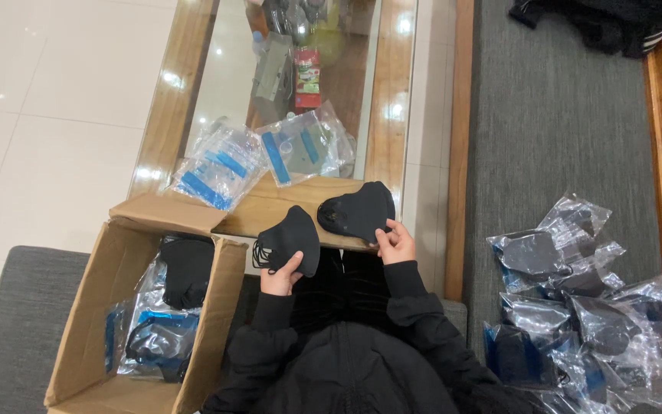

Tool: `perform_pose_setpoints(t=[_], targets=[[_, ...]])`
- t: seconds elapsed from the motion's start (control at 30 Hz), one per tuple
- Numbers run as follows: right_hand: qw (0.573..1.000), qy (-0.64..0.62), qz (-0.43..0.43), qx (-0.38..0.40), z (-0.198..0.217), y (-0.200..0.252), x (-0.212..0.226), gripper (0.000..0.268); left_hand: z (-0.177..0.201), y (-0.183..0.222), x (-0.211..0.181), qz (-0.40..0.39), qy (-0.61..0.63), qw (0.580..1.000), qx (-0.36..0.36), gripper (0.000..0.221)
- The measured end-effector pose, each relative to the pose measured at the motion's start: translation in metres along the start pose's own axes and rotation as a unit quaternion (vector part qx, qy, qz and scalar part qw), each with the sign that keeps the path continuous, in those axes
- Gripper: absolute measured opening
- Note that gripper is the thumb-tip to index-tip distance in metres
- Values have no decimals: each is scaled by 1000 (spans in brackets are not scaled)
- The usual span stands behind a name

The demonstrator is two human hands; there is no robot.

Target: Inspecting and packaging black face masks into plastic bags

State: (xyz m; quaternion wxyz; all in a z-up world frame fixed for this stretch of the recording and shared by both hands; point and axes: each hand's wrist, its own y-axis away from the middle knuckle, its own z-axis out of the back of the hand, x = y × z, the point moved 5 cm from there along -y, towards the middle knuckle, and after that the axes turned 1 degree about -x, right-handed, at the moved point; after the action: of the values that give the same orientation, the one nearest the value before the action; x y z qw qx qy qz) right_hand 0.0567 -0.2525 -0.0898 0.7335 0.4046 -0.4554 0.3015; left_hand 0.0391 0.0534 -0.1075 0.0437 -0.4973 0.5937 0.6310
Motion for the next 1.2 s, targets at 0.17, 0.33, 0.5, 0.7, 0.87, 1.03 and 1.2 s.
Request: perform_pose_setpoints(t=[0.17,0.33,0.5,0.7,0.87,1.03,1.2], targets=[[977,180,106,-37,5,29,59,42,-5,0,6,-1,-2,1000,1,69],[946,272,178,0,-5,34,65,43,-10,7,10,20,-21,1000,8,75],[939,284,195,-14,-8,22,45,40,-16,5,26,27,-51,998,41,70],[948,255,191,-4,-3,25,39,36,-42,59,-13,41,-26,994,94,67],[970,168,170,39,-11,59,57,32,-38,66,-7,36,-37,993,110,68],[984,13,113,137,-29,81,44,48,-35,73,6,17,-65,988,140,62],[971,-47,171,161,-31,79,27,51,-33,99,0,54,-76,976,197,69]])
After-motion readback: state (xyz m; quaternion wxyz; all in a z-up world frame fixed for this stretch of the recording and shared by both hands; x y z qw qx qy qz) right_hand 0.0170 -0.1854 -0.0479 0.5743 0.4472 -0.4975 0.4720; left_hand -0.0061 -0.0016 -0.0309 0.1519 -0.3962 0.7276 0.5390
